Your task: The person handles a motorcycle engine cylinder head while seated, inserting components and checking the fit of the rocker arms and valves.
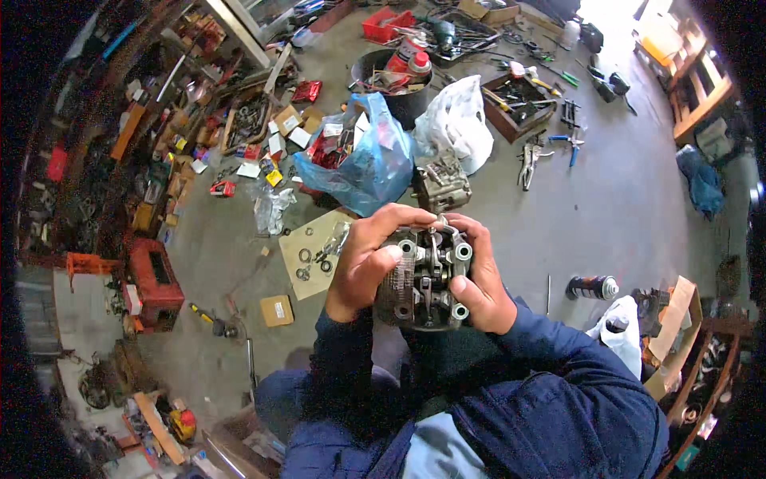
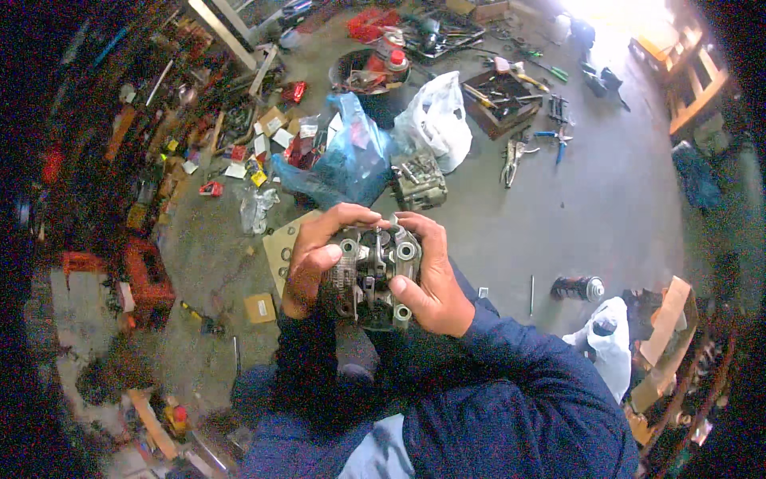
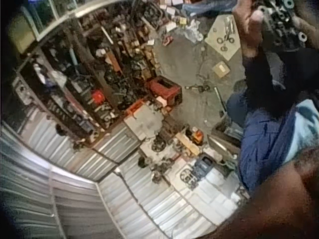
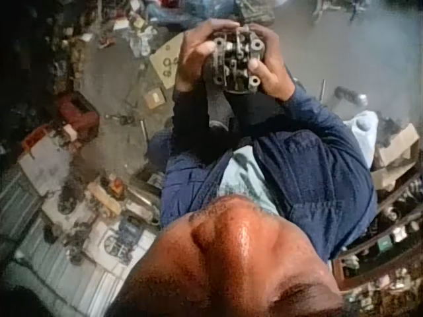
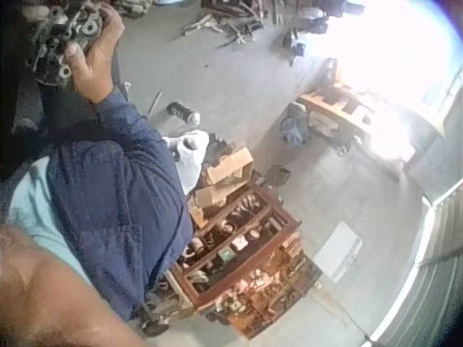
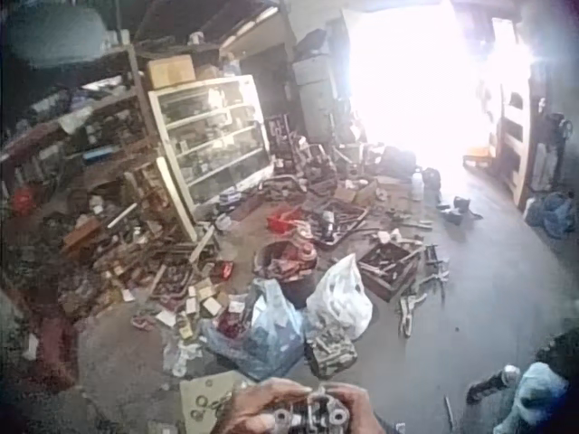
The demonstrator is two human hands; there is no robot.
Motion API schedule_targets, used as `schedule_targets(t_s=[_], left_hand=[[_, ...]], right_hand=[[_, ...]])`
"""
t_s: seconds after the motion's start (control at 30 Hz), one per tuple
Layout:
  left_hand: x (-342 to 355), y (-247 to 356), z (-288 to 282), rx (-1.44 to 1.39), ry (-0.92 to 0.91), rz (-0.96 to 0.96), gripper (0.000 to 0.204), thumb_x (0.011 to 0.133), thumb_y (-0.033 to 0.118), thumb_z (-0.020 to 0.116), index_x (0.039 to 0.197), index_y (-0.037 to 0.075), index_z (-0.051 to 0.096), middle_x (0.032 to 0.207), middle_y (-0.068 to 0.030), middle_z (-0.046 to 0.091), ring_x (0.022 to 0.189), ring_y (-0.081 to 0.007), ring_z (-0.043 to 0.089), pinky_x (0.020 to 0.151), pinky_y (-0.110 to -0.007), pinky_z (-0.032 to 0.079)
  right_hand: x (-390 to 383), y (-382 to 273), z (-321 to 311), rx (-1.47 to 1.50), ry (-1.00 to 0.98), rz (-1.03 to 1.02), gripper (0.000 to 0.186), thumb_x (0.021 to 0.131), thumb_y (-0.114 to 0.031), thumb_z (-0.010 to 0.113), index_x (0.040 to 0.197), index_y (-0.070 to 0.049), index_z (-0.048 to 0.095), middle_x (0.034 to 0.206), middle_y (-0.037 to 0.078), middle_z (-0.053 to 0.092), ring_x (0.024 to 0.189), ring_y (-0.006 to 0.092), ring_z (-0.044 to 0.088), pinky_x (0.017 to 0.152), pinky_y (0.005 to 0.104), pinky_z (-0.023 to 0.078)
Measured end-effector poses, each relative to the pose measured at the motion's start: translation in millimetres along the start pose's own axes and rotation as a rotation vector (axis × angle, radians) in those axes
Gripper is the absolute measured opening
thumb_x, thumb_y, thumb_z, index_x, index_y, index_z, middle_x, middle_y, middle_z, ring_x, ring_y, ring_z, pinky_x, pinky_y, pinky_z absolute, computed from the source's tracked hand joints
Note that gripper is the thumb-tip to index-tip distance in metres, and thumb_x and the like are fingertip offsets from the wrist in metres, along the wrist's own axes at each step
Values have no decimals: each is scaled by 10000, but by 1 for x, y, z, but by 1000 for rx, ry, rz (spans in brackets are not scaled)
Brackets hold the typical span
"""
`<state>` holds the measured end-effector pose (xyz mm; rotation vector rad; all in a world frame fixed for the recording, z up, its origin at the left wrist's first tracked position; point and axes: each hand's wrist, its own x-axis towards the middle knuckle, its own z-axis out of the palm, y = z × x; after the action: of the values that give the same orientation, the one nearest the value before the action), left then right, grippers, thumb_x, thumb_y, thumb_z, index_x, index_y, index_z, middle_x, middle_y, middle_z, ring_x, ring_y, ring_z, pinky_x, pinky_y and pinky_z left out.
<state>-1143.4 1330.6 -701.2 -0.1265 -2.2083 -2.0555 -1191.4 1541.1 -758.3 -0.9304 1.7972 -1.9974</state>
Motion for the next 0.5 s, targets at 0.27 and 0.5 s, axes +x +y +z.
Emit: schedule_targets(t_s=[0.27, 0.5], left_hand=[[-9, 15, 8, 398, 31, 86, 631, 846, 451, 505, 1211, -31, 688, 1184, -212, 678, 1155, -348, 631, 1045, -444, 462], [-24, 21, 10, 427, 57, 136, 610, 949, 479, 490, 1247, -14, 688, 1182, -212, 669, 1152, -367, 620, 1056, -469, 473]], right_hand=[[23, 10, -26, 177, -234, 65, 948, 902, -637, 595, 1488, 65, 347, 1464, 239, 415, 1408, 345, 413, 1208, 434, 293], [25, 13, -25, 183, -321, 10, 933, 910, -591, 635, 1492, 71, 328, 1465, 246, 405, 1403, 356, 409, 1200, 448, 304]])
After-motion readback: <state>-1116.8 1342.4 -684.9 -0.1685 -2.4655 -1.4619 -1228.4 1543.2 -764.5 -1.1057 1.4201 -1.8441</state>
